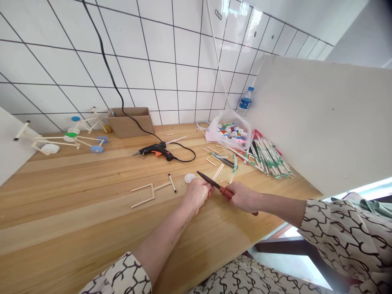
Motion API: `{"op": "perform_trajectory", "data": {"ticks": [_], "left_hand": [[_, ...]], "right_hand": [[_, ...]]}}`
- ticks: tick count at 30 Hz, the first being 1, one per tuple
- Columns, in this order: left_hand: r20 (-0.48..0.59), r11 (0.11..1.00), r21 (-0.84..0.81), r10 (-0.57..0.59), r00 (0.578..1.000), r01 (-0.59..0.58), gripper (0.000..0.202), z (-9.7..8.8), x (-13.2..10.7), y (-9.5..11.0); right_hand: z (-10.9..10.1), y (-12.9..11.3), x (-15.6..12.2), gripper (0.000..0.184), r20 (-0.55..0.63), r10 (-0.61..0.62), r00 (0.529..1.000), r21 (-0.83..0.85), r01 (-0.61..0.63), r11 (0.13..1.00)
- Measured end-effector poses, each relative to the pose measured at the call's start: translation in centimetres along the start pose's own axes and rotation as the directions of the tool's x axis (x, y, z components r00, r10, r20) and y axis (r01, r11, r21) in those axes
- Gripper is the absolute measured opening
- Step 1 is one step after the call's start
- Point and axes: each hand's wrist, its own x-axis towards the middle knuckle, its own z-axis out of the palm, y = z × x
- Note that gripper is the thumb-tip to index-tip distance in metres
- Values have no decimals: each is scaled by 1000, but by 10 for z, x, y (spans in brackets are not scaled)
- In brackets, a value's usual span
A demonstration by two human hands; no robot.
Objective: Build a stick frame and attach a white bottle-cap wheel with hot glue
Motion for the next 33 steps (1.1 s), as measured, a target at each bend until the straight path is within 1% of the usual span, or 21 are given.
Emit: {"op": "perform_trajectory", "data": {"ticks": [5, 10, 14, 17, 21, 26, 33], "left_hand": [[2, 1000, 1, 11, 1000, -11, 25, 0, 2, -1], [1, 999, 8, 33, 999, -33, 26, 1, -1, 1], [-2, 999, 11, 37, 999, -37, 26, 2, -3, -2], [2, 999, 4, 33, 999, -33, 25, 1, -2, -6], [11, 1000, -17, 23, 1000, -22, 24, -3, -2, -7], [33, 997, -73, 11, 999, -9, 24, -8, -5, -2], [74, 993, -117, -22, 997, 30, 22, -10, -7, 3]], "right_hand": [[1, 3, 2, 12, 8, 2, 1000, 24, -2, 1000], [0, 2, -5, 10, 20, 4, 1000, 51, -5, 999], [-1, 3, -12, 17, 67, -1, 998, 72, -4, 997], [-2, 6, -12, 20, 115, 0, 993, 98, -11, 995], [-6, 5, -10, 22, 136, -30, 990, 142, 11, 990], [-12, 1, -12, 21, 140, -75, 987, 200, 46, 979], [-11, 6, -10, 21, 159, -149, 976, 245, 107, 964]]}}
